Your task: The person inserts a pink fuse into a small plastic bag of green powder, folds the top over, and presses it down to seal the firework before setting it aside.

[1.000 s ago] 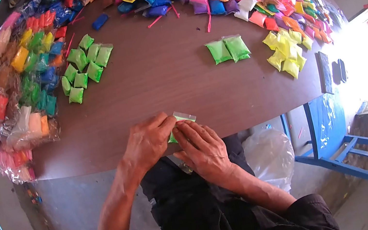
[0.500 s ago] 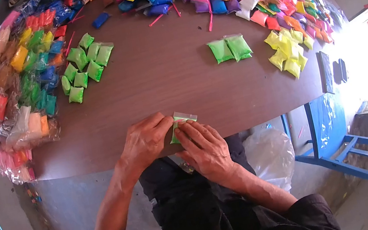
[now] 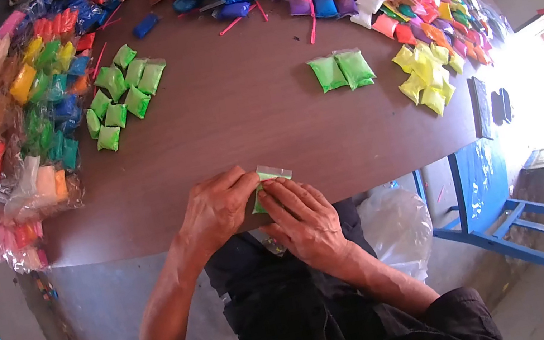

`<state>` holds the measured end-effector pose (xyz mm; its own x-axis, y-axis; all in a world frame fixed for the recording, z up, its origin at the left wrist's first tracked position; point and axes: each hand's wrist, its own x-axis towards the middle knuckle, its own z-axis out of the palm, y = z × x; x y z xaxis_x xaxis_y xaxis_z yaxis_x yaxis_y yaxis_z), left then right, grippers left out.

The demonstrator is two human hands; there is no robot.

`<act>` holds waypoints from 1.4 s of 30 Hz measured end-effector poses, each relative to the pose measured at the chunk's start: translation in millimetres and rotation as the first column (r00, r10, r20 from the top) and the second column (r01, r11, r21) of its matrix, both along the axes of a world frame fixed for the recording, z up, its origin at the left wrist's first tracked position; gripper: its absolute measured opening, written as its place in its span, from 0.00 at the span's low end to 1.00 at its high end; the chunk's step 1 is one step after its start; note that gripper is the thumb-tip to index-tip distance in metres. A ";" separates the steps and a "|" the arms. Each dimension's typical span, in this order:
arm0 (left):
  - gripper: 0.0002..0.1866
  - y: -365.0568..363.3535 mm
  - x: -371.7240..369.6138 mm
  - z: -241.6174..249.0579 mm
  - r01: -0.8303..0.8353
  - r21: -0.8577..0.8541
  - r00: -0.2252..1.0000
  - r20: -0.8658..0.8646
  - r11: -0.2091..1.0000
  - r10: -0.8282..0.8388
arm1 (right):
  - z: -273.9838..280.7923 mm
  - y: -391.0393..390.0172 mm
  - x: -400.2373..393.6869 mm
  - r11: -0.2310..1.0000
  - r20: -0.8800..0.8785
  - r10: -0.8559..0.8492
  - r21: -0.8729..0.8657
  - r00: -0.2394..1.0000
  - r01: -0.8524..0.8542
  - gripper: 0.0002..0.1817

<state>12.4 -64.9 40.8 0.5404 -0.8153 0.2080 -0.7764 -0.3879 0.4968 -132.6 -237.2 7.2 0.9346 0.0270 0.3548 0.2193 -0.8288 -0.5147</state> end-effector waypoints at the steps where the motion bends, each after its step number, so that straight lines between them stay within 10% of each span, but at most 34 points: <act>1: 0.14 -1.3 0.5 1.6 0.003 0.014 1.000 0.021 1.000 -0.004 | 0.4 0.0 1.2 1.000 0.000 -0.001 0.004 1.000 0.001 0.36; 42: 0.06 -31.1 18.4 6.0 -0.013 0.124 0.998 0.068 0.992 0.005 | -6.8 -0.7 -0.5 0.999 0.021 -0.005 0.038 1.000 0.004 0.33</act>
<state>30.9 -96.0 46.8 0.5359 -0.8324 0.1413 -0.8027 -0.4506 0.3906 -133.1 -237.9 0.4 0.9270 0.0092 0.3749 0.2270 -0.8095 -0.5414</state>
